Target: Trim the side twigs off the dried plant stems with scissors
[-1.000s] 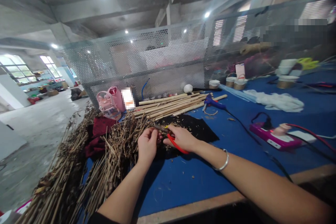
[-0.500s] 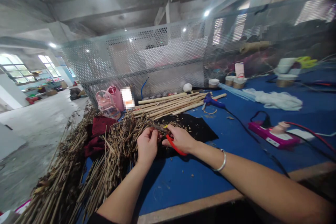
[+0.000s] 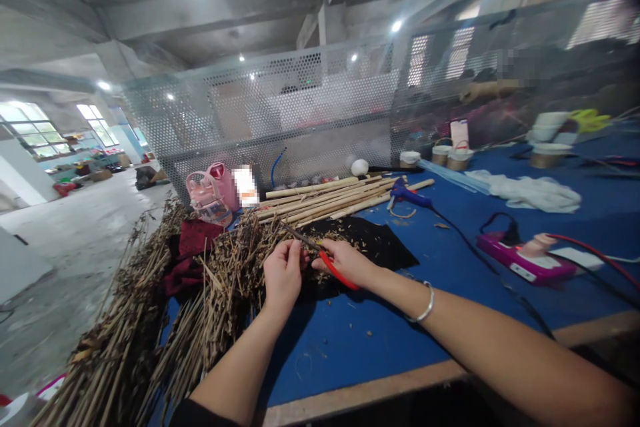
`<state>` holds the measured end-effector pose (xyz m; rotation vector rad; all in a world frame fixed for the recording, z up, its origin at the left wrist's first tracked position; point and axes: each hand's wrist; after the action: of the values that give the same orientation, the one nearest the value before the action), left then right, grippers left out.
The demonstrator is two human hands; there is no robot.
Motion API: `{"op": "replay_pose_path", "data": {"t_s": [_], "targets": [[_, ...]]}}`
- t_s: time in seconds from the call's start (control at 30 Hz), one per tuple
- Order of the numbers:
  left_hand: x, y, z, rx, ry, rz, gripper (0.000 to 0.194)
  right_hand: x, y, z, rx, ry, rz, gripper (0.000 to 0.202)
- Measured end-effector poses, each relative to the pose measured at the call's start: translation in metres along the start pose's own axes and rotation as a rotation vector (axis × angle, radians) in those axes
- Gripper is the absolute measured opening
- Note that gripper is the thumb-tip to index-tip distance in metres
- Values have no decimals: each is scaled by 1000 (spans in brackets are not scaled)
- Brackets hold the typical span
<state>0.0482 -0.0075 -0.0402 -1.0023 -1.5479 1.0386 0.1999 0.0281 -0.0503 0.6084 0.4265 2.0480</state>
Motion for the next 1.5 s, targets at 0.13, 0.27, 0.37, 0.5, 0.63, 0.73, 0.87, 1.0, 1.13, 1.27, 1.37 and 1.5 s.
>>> {"op": "replay_pose_path", "data": {"t_s": [0.13,0.27,0.37,0.5,0.63,0.73,0.87,1.0,1.13,1.27,1.37,1.5], "targets": [[0,-3,0,65,-7,-45,29,0,0,1,-75,9,-6,37],[0,-5,1,140,-15,-112,27,-3,5,7,-200,-2,-21,33],[-1,-6,2,234,-2,-165,25,-5,10,11,-225,11,3,35],[-1,-6,4,326,1,-209,22,-7,13,13,-186,48,44,36],[-1,-8,5,370,24,-240,22,-7,12,12,-174,36,47,36],[-2,-10,3,352,23,-252,23,-7,11,11,-160,21,38,33],[-3,-8,0,143,40,-156,21,-6,11,11,-123,28,52,32],[-1,-2,-1,-12,25,-18,22,-7,14,11,-169,-5,14,36],[-1,0,-1,50,-11,-38,21,-8,16,8,-228,-77,19,41],[-2,-1,0,145,-10,-97,20,-8,15,5,-251,-96,9,41],[-2,-3,1,220,-6,-148,21,-8,14,3,-236,-64,-38,41],[-3,-6,3,307,-15,-205,25,-8,14,3,-218,-30,-79,42]]}}
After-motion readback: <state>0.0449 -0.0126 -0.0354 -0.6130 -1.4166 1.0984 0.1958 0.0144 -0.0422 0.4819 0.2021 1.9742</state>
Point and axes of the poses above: each hand's wrist, its own x-axis towards the middle knuckle, its own z-axis out of the back of the hand, y = z × x, and after that the axes turned 9 degrees about -x, right-handed
